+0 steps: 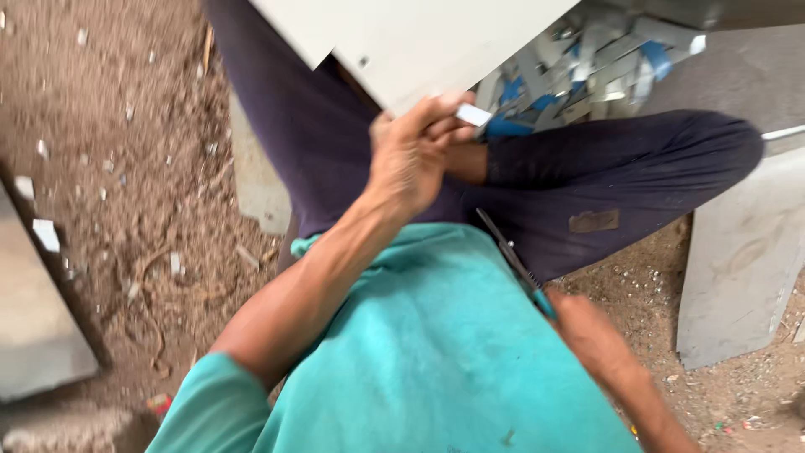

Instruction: The person uses tin snips to cut a white metal sheet into smaller pieces. They repeatedly reposition the sheet and cut along its edges, creating a pile of scrap metal on the ground.

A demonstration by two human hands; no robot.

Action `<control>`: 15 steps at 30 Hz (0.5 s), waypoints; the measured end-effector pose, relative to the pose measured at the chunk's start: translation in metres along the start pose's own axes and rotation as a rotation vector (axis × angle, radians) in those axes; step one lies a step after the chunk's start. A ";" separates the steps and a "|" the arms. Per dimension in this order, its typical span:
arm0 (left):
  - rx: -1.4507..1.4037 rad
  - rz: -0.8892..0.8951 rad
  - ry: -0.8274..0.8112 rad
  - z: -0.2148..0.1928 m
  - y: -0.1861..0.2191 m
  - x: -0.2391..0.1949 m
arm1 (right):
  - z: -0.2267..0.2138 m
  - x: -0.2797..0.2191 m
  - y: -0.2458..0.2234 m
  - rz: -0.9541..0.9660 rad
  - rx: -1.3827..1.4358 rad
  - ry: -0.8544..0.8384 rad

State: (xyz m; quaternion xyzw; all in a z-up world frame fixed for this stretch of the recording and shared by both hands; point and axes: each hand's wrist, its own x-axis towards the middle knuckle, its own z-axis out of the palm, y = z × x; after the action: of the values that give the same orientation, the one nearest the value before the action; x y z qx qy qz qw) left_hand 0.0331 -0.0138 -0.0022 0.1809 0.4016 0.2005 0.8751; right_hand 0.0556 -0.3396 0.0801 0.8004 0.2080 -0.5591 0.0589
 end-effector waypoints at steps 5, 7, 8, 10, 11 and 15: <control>0.651 0.110 -0.434 -0.052 0.056 0.006 | -0.028 -0.015 -0.049 0.261 -0.023 -0.130; 0.317 -0.046 -0.479 -0.067 0.094 0.014 | -0.049 -0.017 -0.059 0.203 0.074 0.110; 0.143 -0.086 -0.421 -0.070 0.109 0.020 | -0.053 -0.023 -0.061 0.097 0.190 0.341; 0.135 0.089 -0.219 -0.058 0.147 0.055 | -0.049 -0.016 -0.068 -0.109 0.406 0.613; 0.121 0.183 -0.123 -0.051 0.163 0.065 | -0.043 -0.012 -0.067 -0.176 0.497 0.660; 0.579 0.356 0.012 -0.018 0.116 0.044 | 0.007 0.018 -0.056 -0.150 0.631 0.586</control>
State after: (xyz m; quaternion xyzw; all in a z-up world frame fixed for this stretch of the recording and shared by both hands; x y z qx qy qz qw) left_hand 0.0217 0.1097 0.0138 0.4880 0.4092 0.2287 0.7362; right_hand 0.0328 -0.2859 0.0686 0.8866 0.0925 -0.3475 -0.2910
